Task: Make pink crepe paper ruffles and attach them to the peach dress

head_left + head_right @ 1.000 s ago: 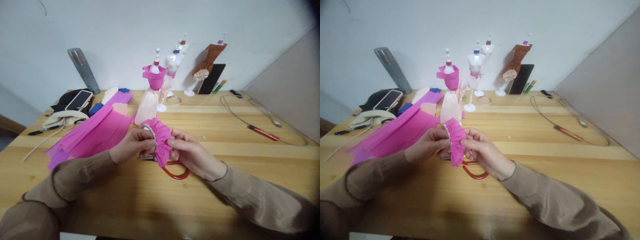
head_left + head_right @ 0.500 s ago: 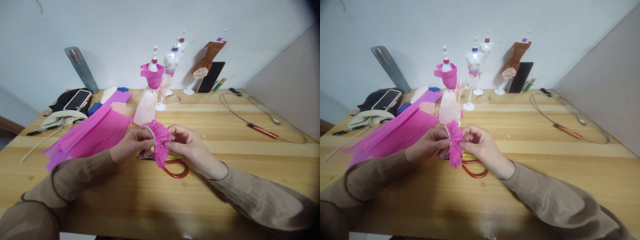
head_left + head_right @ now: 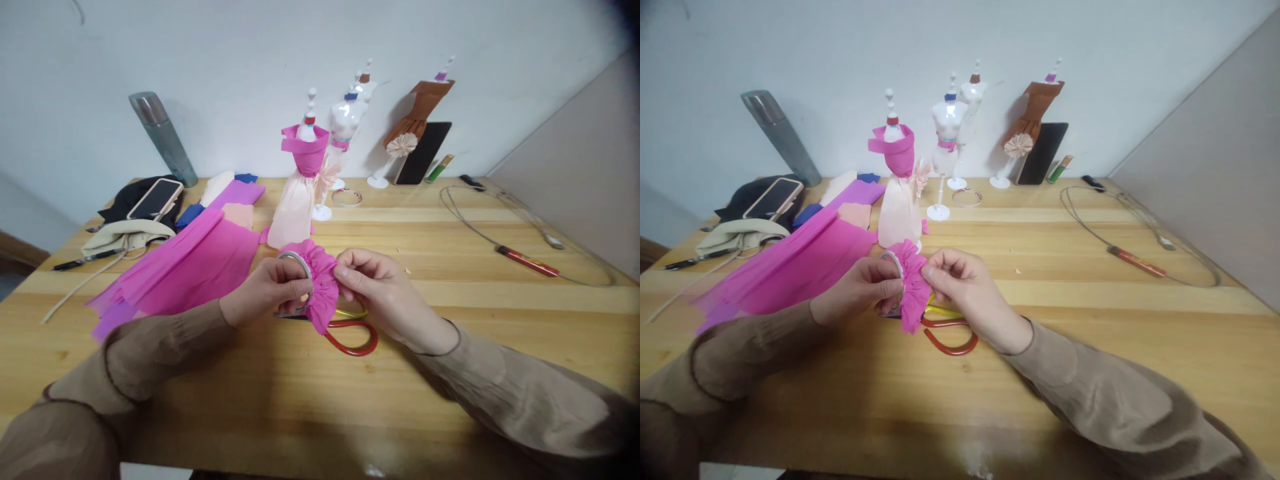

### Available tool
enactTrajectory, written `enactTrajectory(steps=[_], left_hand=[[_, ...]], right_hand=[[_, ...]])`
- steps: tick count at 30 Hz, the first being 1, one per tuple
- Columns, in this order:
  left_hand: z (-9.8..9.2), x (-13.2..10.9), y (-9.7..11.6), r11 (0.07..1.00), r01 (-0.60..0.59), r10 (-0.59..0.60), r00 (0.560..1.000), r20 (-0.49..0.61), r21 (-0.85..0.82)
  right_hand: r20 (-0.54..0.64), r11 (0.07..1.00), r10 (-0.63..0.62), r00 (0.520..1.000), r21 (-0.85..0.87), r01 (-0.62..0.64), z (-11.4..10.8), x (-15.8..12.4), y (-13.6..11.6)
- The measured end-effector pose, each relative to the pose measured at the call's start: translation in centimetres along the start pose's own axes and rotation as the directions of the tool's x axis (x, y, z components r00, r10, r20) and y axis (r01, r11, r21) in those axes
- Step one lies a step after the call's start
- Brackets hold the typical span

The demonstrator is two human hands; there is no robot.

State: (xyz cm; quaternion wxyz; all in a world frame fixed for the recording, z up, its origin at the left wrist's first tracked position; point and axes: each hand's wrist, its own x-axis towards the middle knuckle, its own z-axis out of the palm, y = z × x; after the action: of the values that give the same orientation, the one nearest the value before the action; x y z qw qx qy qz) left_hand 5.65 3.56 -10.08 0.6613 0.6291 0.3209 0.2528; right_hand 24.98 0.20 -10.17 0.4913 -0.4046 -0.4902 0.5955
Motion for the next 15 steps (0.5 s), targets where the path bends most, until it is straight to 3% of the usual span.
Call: enactTrajectory(steps=[8,12,15], left_hand=[[0.29,-0.1,0.05,0.998,-0.025,0.025,1.0,0.001,0.058],[0.36,0.08,0.08,0.989,-0.112,0.116,0.993,-0.037,0.098],[0.31,0.09,0.3,0.991,-0.094,0.099,0.994,-0.044,0.096]], right_hand=[[0.128,0.965,0.189,0.974,0.157,-0.208,-0.01,0.1,-0.49],[0.089,0.969,0.185,0.979,0.148,-0.196,0.06,0.14,-0.41],[0.04,0.977,0.174,0.984,0.121,-0.178,-0.07,0.29,-0.12]])
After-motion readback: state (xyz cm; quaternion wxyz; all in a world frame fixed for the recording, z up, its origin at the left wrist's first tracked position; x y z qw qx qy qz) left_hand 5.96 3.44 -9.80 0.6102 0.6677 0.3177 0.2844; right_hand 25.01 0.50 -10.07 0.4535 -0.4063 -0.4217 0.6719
